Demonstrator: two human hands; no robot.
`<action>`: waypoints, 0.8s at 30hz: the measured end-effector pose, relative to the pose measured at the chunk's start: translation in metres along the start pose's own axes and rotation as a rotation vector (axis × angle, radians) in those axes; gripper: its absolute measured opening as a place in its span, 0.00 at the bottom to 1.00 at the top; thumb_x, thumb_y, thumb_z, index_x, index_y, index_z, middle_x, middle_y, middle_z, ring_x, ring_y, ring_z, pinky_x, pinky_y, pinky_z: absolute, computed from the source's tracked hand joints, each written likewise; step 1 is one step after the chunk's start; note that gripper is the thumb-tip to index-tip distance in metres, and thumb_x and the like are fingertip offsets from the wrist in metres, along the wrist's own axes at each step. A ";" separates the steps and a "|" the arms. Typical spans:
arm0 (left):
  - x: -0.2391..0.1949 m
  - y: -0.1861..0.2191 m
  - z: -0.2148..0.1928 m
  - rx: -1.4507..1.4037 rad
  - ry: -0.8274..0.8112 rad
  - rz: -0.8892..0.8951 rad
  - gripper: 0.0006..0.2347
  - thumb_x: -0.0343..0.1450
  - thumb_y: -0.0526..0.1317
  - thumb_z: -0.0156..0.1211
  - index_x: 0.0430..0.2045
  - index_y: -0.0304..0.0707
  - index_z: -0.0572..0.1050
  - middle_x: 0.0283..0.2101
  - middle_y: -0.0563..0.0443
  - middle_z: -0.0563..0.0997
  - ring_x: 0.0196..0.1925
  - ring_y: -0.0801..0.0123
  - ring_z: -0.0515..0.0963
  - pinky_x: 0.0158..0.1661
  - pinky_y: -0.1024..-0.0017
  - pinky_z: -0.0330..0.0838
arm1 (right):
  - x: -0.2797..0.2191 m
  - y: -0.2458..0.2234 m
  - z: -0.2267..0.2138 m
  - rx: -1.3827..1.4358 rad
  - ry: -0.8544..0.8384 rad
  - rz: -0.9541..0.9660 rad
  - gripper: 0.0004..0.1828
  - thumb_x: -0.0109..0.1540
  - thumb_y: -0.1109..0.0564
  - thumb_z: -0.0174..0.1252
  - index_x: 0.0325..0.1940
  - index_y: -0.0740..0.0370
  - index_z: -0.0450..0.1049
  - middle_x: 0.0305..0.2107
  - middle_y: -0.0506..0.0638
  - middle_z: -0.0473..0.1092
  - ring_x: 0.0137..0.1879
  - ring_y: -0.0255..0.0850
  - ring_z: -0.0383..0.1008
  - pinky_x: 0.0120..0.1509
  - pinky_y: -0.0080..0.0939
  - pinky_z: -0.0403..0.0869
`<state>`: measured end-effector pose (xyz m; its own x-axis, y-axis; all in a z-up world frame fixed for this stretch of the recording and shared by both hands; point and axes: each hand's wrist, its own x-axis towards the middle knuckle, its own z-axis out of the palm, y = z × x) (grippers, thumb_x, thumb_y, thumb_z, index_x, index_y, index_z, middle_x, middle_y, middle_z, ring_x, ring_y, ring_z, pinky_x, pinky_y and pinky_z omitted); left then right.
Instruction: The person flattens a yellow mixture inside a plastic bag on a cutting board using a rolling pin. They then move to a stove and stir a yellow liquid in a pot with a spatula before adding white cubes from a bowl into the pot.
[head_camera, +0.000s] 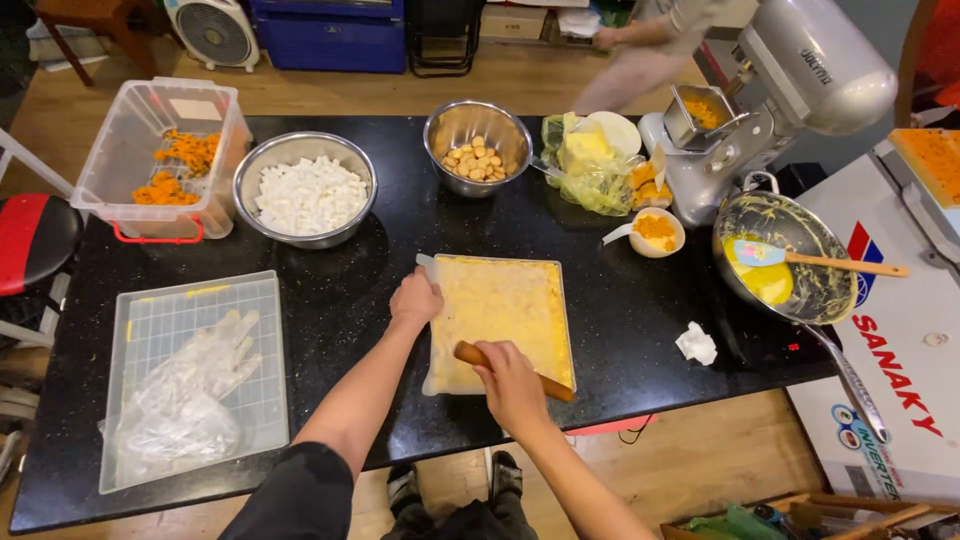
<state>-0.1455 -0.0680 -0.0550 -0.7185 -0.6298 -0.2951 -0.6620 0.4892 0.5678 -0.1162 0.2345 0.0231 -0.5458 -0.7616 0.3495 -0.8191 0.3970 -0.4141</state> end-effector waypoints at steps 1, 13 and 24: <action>0.000 0.007 -0.005 0.002 -0.004 -0.003 0.28 0.79 0.49 0.56 0.77 0.38 0.71 0.66 0.34 0.83 0.65 0.34 0.88 0.62 0.39 0.84 | -0.004 -0.013 -0.026 0.003 -0.003 0.003 0.25 0.75 0.42 0.61 0.77 0.38 0.71 0.50 0.40 0.73 0.50 0.49 0.83 0.57 0.53 0.81; 0.023 0.044 -0.058 -0.113 -0.234 -0.123 0.35 0.64 0.45 0.59 0.72 0.75 0.76 0.66 0.55 0.85 0.58 0.55 0.88 0.28 0.54 0.88 | -0.101 -0.006 -0.043 -0.058 -0.481 0.896 0.31 0.66 0.30 0.62 0.73 0.29 0.72 0.46 0.54 0.87 0.57 0.67 0.85 0.62 0.69 0.78; -0.112 -0.068 -0.004 -0.560 -0.066 -0.169 0.19 0.69 0.38 0.77 0.53 0.27 0.86 0.42 0.28 0.91 0.28 0.52 0.89 0.19 0.58 0.83 | -0.019 0.133 -0.058 0.029 -0.345 0.940 0.35 0.66 0.25 0.63 0.61 0.54 0.86 0.49 0.63 0.87 0.62 0.69 0.86 0.64 0.70 0.83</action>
<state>-0.0197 -0.0332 -0.0574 -0.6361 -0.6239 -0.4540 -0.5683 -0.0192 0.8226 -0.2253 0.3315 0.0106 -0.8846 -0.2537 -0.3912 -0.0742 0.9049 -0.4191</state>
